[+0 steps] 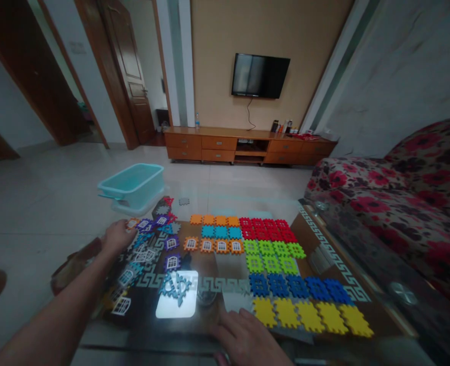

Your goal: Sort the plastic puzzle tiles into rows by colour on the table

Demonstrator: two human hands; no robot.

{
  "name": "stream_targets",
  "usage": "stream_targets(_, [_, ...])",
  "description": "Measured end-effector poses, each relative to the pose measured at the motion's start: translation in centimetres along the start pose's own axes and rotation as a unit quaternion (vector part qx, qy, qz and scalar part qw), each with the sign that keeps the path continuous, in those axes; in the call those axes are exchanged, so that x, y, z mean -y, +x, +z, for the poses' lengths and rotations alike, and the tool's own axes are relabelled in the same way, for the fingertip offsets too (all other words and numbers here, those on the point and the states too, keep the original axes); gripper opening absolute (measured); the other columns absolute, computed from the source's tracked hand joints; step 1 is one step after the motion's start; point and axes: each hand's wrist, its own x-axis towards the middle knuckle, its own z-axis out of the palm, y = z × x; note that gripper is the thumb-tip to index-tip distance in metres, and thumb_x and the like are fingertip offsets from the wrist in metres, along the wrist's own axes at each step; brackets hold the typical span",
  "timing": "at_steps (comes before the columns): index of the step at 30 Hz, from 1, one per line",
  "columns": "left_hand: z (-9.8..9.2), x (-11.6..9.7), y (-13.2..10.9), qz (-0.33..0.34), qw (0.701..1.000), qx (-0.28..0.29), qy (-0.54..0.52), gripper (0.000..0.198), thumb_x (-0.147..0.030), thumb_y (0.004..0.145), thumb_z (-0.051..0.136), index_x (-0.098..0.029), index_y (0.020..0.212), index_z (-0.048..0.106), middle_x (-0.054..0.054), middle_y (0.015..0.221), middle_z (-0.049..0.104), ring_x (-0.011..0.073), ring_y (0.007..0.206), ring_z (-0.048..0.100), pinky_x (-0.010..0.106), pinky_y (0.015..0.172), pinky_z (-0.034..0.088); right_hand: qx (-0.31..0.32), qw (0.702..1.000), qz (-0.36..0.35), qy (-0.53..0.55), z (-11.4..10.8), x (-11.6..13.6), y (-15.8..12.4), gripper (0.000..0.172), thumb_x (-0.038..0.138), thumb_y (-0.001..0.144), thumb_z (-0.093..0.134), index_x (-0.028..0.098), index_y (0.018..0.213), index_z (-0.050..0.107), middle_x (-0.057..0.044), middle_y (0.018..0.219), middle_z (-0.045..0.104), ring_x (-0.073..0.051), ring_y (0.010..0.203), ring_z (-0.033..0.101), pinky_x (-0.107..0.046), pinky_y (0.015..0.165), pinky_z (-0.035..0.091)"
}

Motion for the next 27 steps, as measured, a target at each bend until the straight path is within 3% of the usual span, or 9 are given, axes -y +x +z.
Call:
stream_targets(4, [0.5, -0.1, 0.5, -0.03, 0.998, 0.004, 0.054, 0.055, -0.049, 0.079, 0.053, -0.013, 0.12, 0.061, 0.02, 0.112, 0.067, 0.0384, 0.105, 0.061, 0.045, 0.084, 0.048, -0.007, 1.0, 0.013, -0.001, 0.0, 0.1, 0.0, 0.031, 0.031, 0.078, 0.071, 0.023, 0.106, 0.059, -0.003, 0.1, 0.071, -0.023, 0.085, 0.066, -0.035, 0.074, 0.053])
stream_targets(12, [0.3, 0.6, -0.1, -0.041, 0.995, -0.071, 0.055, 0.056, -0.051, 0.075, 0.059, -0.011, 0.114, 0.058, 0.015, 0.107, 0.065, 0.0344, 0.104, 0.059, 0.042, 0.086, 0.047, 0.024, 1.0, 0.02, 0.0, 0.0, 0.1, 0.3, 0.027, 0.028, 0.077, 0.07, 0.022, 0.1, 0.059, -0.004, 0.097, 0.07, -0.023, 0.085, 0.066, -0.035, 0.076, 0.053])
stream_targets(17, [-1.8, 0.1, -1.5, -0.033, 0.99, -0.136, 0.003, 0.062, -0.037, 0.072, 0.063, -0.004, 0.123, 0.05, 0.018, 0.116, 0.058, 0.031, 0.119, 0.048, 0.037, 0.099, 0.043, 0.042, 0.998, 0.051, 0.016, -1.6, 0.7, 0.7, 0.018, 0.022, 0.077, 0.062, 0.021, 0.095, 0.059, -0.005, 0.098, 0.068, -0.024, 0.089, 0.065, -0.038, 0.083, 0.051])
stream_targets(23, [-4.8, -1.3, -4.2, -0.033, 0.992, -0.117, -0.016, 0.057, -0.026, 0.071, 0.061, -0.004, 0.123, 0.052, 0.017, 0.108, 0.061, 0.0328, 0.119, 0.048, 0.039, 0.098, 0.044, 0.028, 0.998, 0.047, 0.042, -4.0, 1.8, 0.6, 0.012, 0.021, 0.083, 0.054, 0.021, 0.093, 0.059, -0.005, 0.1, 0.067, -0.023, 0.093, 0.064, -0.037, 0.084, 0.05])
stream_targets(27, [-6.7, -2.5, -6.4, -0.032, 0.993, -0.114, -0.029, 0.047, -0.019, 0.068, 0.059, -0.009, 0.114, 0.06, 0.015, 0.1, 0.066, 0.0329, 0.111, 0.055, 0.041, 0.095, 0.046, 0.025, 0.998, 0.048, 0.037, -4.5, 2.0, 0.4, 0.011, 0.023, 0.082, 0.055, 0.02, 0.092, 0.06, -0.005, 0.1, 0.066, -0.023, 0.092, 0.062, -0.037, 0.082, 0.049])
